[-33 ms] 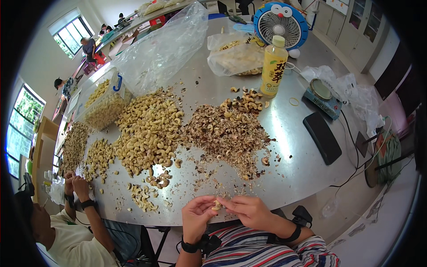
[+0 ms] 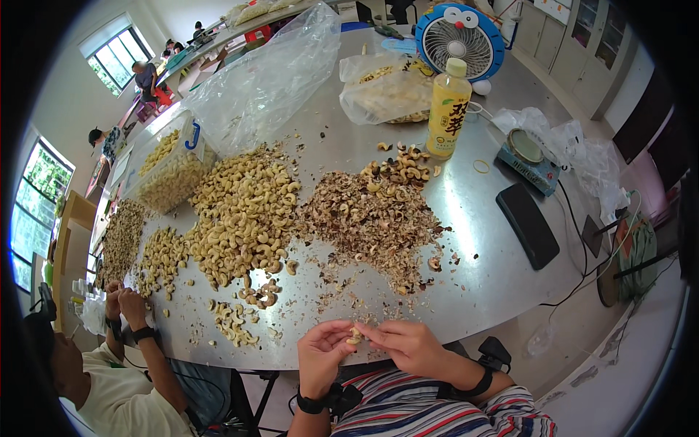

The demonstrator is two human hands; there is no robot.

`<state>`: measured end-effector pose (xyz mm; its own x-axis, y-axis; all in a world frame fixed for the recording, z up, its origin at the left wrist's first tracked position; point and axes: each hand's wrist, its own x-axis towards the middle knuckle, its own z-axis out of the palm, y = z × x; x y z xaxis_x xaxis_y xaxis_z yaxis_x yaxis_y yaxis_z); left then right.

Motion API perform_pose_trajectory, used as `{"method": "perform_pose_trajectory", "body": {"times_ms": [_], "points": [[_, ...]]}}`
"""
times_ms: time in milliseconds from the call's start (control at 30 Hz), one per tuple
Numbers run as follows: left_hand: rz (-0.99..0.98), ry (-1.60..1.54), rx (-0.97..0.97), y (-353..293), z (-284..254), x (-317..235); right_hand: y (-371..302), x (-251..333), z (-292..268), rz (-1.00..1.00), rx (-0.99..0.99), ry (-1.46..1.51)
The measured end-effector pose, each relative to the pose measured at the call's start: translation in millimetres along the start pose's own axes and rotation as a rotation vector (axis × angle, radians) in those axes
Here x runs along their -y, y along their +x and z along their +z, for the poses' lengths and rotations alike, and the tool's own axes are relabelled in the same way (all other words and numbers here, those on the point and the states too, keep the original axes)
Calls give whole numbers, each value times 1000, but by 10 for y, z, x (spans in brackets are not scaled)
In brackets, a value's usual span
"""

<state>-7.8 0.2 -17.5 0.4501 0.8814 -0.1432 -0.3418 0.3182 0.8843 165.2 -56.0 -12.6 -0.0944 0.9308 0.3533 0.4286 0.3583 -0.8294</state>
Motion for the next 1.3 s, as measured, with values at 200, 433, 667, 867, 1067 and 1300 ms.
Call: {"method": "perform_pose_trajectory", "body": {"times_ms": [200, 433, 667, 867, 1067, 1300], "points": [[4, -20, 0, 1, 12, 3, -4, 1, -1, -25, -32, -87], [-6, -97, -1, 3, -2, 50, 40, 86, -32, 120, -69, 157], [25, -59, -1, 5, 43, 1, 53, 107, -77, 206, 14, 198], [81, 38, 8, 6, 56, 6, 36, 59, -60, 140, 42, 184], [130, 88, 18, 13, 70, -3, 29, 55, -69, 118, 87, 130], [64, 76, -44, 9, 94, -29, 15, 34, -34, 112, 84, 145]]}}
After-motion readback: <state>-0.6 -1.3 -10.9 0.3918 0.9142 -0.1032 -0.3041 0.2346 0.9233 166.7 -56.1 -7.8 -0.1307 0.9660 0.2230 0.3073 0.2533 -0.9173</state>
